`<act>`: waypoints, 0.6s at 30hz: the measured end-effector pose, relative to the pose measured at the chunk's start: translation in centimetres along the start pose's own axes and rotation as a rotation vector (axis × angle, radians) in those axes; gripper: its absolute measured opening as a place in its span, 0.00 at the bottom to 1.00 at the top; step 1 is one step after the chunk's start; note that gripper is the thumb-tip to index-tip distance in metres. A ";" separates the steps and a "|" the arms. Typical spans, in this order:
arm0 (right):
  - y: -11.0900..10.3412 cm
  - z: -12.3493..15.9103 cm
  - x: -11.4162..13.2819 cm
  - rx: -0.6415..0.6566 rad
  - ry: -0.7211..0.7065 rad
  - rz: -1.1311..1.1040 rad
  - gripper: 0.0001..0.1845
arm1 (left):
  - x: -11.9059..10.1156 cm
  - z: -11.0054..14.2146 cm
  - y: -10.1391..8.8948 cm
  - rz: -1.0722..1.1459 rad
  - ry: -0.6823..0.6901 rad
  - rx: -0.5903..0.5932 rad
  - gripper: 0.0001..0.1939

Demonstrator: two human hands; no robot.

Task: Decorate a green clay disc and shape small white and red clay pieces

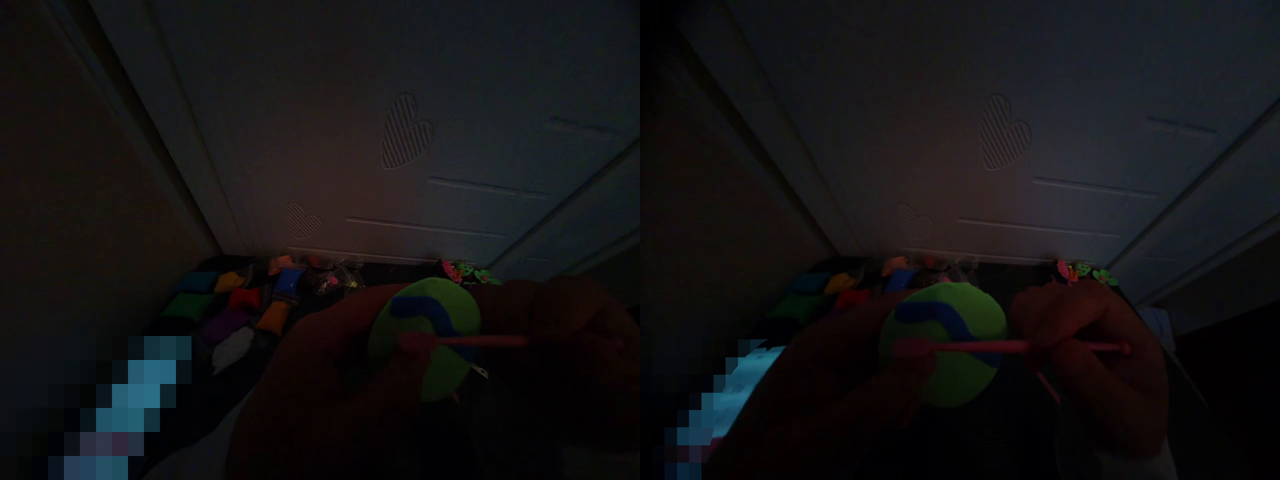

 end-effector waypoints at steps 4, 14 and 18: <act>-0.1 0.1 -0.2 0.000 0.013 0.023 0.04 | 0.7 0.3 -0.3 -0.016 -0.061 -0.049 0.17; -0.3 -0.1 -0.4 -0.050 0.069 0.023 0.05 | 1.3 -0.7 0.0 0.002 0.023 0.001 0.20; -0.4 0.1 -0.5 -0.047 0.060 0.054 0.04 | 1.0 0.0 -0.1 0.009 -0.081 -0.023 0.18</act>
Point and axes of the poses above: each hand's wrist, its own z-axis away from the middle knuckle, its own y-axis out of the palm, x = y × z, the point moved 10 cm from there along -z, towards the middle knuckle, and after that the axes turned 11 degrees about z, right-handed, at the moved point
